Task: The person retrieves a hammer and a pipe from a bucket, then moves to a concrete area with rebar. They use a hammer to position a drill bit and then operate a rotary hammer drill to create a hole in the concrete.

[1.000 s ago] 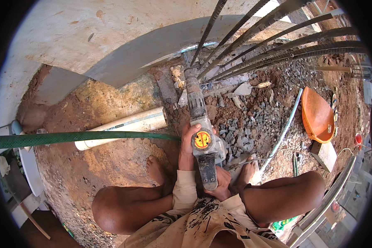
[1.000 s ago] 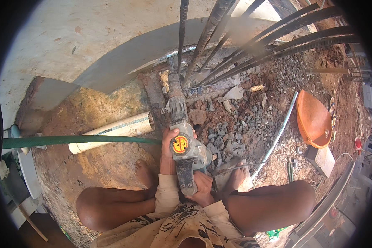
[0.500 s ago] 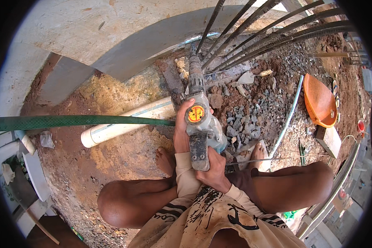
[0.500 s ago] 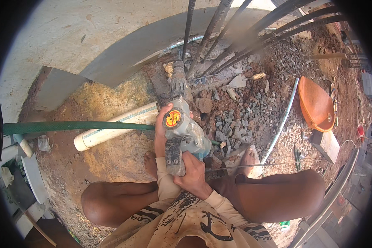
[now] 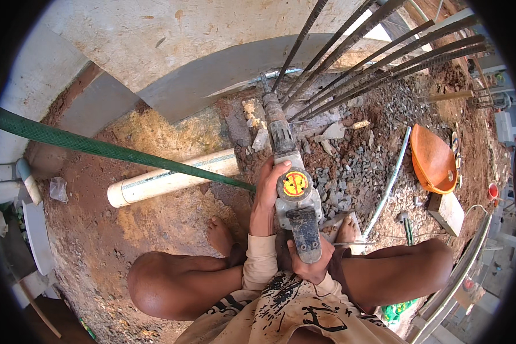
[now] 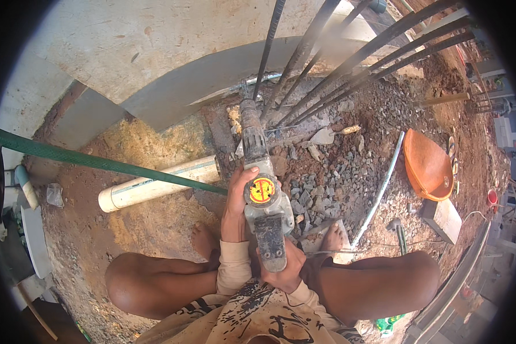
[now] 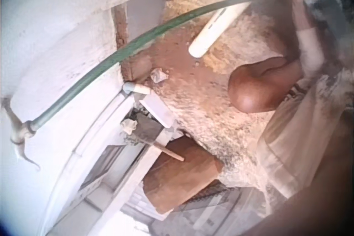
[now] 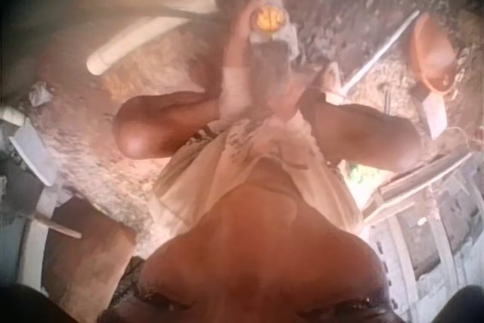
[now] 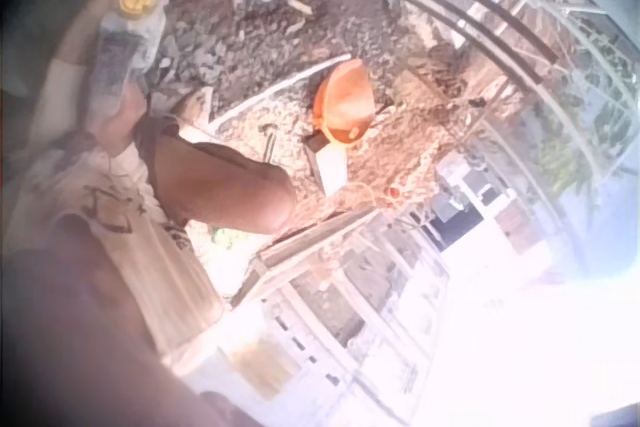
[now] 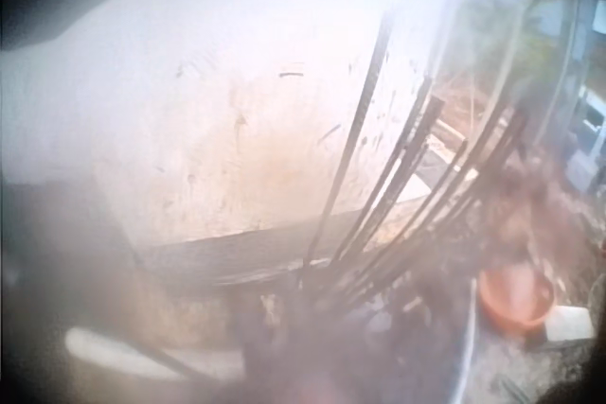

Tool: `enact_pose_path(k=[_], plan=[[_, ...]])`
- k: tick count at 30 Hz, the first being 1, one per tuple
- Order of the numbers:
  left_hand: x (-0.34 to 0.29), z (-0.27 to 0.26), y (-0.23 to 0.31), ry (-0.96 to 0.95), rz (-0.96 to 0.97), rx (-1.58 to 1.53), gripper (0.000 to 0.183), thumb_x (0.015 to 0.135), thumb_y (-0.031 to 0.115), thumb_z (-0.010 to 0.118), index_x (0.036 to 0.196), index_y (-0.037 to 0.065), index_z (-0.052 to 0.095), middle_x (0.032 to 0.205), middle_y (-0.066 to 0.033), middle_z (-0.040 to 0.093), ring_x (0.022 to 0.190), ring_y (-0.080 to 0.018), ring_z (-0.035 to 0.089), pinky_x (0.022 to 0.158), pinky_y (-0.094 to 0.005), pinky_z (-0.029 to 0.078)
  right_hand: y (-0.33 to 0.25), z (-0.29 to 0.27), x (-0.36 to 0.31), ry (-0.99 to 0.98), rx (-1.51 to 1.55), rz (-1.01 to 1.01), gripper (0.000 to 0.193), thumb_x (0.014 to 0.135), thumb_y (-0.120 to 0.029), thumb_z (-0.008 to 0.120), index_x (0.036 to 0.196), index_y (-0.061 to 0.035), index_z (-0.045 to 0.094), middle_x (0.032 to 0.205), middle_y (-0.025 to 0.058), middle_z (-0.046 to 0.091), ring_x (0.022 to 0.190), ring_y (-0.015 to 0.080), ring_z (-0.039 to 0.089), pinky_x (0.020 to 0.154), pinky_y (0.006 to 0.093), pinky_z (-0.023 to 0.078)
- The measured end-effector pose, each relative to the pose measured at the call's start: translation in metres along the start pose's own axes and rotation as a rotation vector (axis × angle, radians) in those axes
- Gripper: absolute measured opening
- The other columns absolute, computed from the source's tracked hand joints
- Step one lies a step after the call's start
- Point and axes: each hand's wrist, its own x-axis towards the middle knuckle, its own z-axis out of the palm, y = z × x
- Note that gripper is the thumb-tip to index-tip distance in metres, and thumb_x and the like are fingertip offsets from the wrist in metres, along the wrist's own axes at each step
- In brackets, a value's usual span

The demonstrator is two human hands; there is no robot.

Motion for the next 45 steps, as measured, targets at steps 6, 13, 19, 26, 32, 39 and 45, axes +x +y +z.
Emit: enact_pose_path(k=[6,13,19,26,32,39,45], plan=[[0.015,-0.004,0.011,-0.032,-0.092,-0.168,0.043,0.099,0.033,0.057,0.124,-0.002,0.060,0.101,-0.0132,0.071,0.086,-0.0195,0.070,0.079,-0.0324,0.058,0.006,0.015,0.027,0.019,-0.020,-0.117,0.032,0.070,-0.002,0.079,0.100,0.0010,0.069,0.080,0.0143,0.068,0.067,0.0331,0.068,0.064,0.0377,0.054],[0.005,-0.001,0.035,-0.002,-0.220,-0.338,0.053,0.101,0.046,0.049,0.122,0.000,0.060,0.104,-0.0213,0.068,0.088,-0.0277,0.070,0.076,-0.0398,0.060,-0.020,0.020,0.046,-0.130,-0.069,-0.127,0.038,0.059,-0.005,0.077,0.094,-0.0024,0.062,0.080,0.0158,0.064,0.070,0.0386,0.066,0.063,0.0421,0.053],[0.024,-0.012,0.045,-0.153,-0.263,-0.450,0.057,0.097,0.053,0.050,0.113,0.000,0.063,0.099,-0.0245,0.068,0.084,-0.0316,0.069,0.068,-0.0434,0.061,-0.039,0.028,0.049,-0.165,-0.125,-0.104,0.042,0.061,-0.007,0.077,0.099,-0.0023,0.062,0.083,0.0163,0.065,0.073,0.0381,0.067,0.066,0.0431,0.054],[0.037,-0.003,0.044,-0.178,-0.116,-0.272,0.056,0.099,0.052,0.048,0.112,-0.001,0.063,0.098,-0.0244,0.068,0.082,-0.0320,0.069,0.069,-0.0431,0.060,-0.058,0.022,0.060,0.000,-0.129,-0.128,0.028,0.068,0.000,0.072,0.093,0.0004,0.059,0.074,0.0201,0.060,0.069,0.0434,0.063,0.062,0.0413,0.051],[0.005,0.009,0.017,-0.100,-0.139,-0.283,0.053,0.098,0.046,0.053,0.114,-0.003,0.063,0.098,-0.0204,0.070,0.082,-0.0283,0.070,0.074,-0.0412,0.060,-0.019,0.006,0.030,-0.025,-0.117,-0.128,0.025,0.077,0.000,0.075,0.099,0.0008,0.064,0.083,0.0166,0.064,0.068,0.0371,0.065,0.064,0.0393,0.052],[-0.009,0.013,0.009,0.100,0.009,0.306,0.045,0.092,0.030,0.067,0.119,-0.006,0.061,0.102,-0.0136,0.071,0.090,-0.0200,0.071,0.082,-0.0315,0.057,0.005,-0.005,-0.020,-0.017,0.150,0.128,0.031,0.083,-0.007,0.082,0.110,0.0029,0.070,0.093,0.0152,0.074,0.080,0.0270,0.074,0.076,0.0376,0.059],[0.003,-0.001,-0.021,0.155,0.011,0.204,0.049,0.090,0.029,0.067,0.124,-0.005,0.059,0.104,-0.0124,0.070,0.089,-0.0183,0.071,0.082,-0.0304,0.056,0.016,-0.008,-0.002,0.003,0.150,0.168,0.018,0.084,-0.004,0.081,0.097,0.0010,0.069,0.083,0.0088,0.070,0.072,0.0195,0.068,0.069,0.0332,0.054]])
